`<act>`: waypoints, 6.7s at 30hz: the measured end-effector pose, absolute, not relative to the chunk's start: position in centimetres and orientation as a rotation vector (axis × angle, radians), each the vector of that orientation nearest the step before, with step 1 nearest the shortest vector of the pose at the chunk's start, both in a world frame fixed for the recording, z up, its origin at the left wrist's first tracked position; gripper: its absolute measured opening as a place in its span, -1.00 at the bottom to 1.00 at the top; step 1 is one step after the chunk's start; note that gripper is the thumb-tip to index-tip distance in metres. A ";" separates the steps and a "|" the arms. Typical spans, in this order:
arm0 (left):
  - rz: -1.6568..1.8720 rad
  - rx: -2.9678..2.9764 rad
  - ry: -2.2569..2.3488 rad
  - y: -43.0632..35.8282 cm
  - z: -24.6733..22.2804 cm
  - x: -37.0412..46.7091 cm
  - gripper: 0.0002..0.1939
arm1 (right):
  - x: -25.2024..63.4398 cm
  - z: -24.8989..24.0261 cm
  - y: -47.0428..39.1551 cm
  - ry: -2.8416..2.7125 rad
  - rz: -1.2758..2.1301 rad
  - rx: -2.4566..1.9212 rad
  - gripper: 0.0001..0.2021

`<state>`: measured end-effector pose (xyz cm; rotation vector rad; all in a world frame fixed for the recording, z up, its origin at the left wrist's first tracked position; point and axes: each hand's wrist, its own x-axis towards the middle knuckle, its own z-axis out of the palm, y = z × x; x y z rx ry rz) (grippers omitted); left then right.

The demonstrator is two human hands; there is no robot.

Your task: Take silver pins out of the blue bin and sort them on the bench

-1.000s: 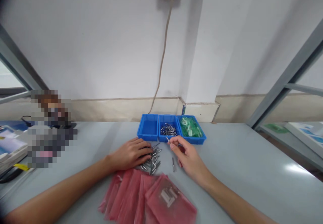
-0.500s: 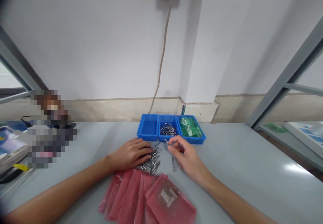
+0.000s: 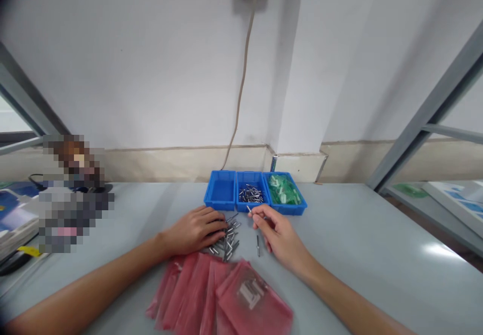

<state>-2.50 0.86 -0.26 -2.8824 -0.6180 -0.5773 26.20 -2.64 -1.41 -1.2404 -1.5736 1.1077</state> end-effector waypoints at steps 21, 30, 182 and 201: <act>-0.554 -2.888 -0.629 0.8 -0.1 -2.5 -0.69 | 25.9 -1.0 -3.3 -1.645 1.069 -1.267 -0.69; -0.558 -2.888 -0.622 0.8 -0.1 -2.5 -0.69 | 25.8 -1.0 -2.8 -1.486 1.097 -1.229 -0.51; -0.580 -2.888 -0.615 0.8 -0.1 -2.5 -0.68 | 25.7 -0.4 -3.7 -1.822 0.961 -1.309 -0.62; -0.599 -2.881 -0.608 0.9 -0.3 -2.5 -0.70 | 25.8 -0.4 -3.6 -1.798 0.976 -1.324 -0.55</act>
